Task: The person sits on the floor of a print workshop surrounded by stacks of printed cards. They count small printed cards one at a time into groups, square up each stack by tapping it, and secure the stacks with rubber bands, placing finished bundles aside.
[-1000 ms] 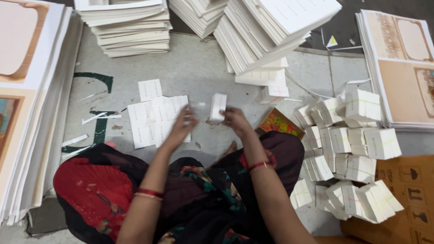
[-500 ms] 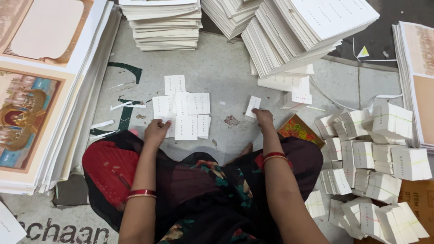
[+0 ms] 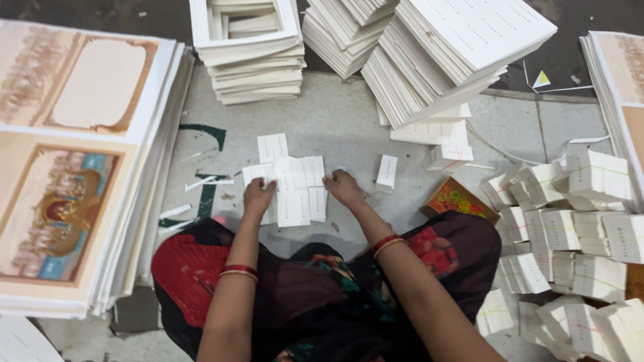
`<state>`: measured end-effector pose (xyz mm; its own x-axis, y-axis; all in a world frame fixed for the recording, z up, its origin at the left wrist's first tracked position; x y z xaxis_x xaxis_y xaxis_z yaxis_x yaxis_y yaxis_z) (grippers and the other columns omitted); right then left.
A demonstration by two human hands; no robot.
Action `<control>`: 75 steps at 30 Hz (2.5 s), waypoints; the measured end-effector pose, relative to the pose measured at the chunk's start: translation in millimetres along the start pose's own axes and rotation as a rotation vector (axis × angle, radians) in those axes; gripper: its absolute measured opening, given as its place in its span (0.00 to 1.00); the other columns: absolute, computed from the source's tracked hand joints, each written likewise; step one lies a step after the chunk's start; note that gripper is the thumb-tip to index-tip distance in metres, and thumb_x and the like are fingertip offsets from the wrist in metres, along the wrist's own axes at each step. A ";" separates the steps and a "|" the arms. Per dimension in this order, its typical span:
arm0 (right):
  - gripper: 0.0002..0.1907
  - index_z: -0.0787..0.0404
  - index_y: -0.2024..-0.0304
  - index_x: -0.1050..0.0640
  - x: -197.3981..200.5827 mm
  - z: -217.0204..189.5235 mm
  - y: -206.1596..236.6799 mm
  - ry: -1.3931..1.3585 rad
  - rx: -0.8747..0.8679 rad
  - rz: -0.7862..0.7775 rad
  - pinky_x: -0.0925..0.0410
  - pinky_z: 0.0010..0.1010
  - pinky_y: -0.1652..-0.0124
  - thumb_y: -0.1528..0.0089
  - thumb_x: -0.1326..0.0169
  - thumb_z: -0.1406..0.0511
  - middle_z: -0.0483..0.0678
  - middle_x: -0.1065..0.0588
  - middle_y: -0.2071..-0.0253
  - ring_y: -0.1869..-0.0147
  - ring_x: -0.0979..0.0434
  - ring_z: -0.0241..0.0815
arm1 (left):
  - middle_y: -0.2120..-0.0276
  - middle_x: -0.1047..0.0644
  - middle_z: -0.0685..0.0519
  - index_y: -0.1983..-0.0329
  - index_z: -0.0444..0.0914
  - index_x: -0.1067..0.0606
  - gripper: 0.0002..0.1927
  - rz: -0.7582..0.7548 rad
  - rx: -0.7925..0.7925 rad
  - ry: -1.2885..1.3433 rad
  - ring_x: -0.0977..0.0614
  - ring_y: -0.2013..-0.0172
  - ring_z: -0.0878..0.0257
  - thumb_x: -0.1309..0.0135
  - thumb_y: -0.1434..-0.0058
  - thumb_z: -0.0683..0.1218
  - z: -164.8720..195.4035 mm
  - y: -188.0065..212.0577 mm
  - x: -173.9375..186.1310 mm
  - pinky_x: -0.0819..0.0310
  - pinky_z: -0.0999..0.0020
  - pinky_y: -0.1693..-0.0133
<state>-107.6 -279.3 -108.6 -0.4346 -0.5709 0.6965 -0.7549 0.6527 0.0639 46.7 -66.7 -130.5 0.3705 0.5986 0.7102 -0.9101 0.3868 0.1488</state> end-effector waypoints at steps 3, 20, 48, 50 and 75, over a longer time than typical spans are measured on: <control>0.26 0.70 0.52 0.23 -1.7 -31.8 -7.5 0.117 0.113 0.056 0.31 0.45 0.45 0.39 0.37 0.54 0.65 0.25 0.49 0.43 0.26 0.63 | 0.52 0.20 0.40 0.46 0.32 0.23 0.32 -0.064 0.025 -0.027 0.19 0.50 0.46 0.39 0.41 0.62 8.7 -12.6 -5.3 0.26 0.57 0.48; 0.52 0.60 0.36 0.32 -71.4 -96.7 -33.7 0.565 0.209 -0.276 0.47 0.57 0.34 0.56 0.27 0.47 0.61 0.44 0.27 0.24 0.49 0.64 | 0.59 0.19 0.49 0.42 0.37 0.25 0.33 -0.165 -0.024 0.220 0.16 0.61 0.60 0.29 0.53 0.45 -13.1 -29.3 -29.8 0.21 0.65 0.55; 0.19 0.59 0.45 0.23 -45.3 -108.2 -64.8 -0.362 -0.048 -0.280 0.29 0.31 0.69 0.40 0.42 0.70 0.48 0.22 0.55 0.67 0.25 0.38 | 0.62 0.16 0.50 0.51 0.38 0.19 0.21 0.012 -0.104 0.459 0.15 0.68 0.64 0.29 0.49 0.42 -15.8 -33.4 -13.8 0.20 0.70 0.63; 0.20 0.56 0.41 0.22 -47.4 -110.8 -64.9 -0.282 0.023 -0.329 0.26 0.30 0.68 0.37 0.45 0.69 0.48 0.20 0.56 0.69 0.25 0.37 | 0.60 0.18 0.50 0.48 0.39 0.20 0.26 0.042 -0.125 0.458 0.16 0.69 0.64 0.29 0.52 0.40 -13.5 -32.0 -7.9 0.21 0.70 0.65; 0.13 0.61 0.53 0.21 -61.1 -110.7 -56.4 -0.020 0.231 -0.149 0.27 0.39 0.52 0.41 0.45 0.72 0.54 0.19 0.57 0.53 0.19 0.52 | 0.63 0.17 0.44 0.54 0.33 0.20 0.26 -0.069 0.018 0.195 0.15 0.60 0.51 0.35 0.44 0.59 -16.0 -38.6 -24.9 0.23 0.61 0.55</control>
<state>15.9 -226.1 -75.7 -0.3183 -0.6635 0.6770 -0.9022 0.4314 -0.0014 75.5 -85.3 -164.9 0.4591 0.6966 0.5513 -0.8840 0.4201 0.2053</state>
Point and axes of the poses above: each hand's wrist, its own y-axis away from the middle knuckle, its own x-axis out of the back of the hand, z = x × y, the point moved 9 cm from there along -y, towards the middle knuckle
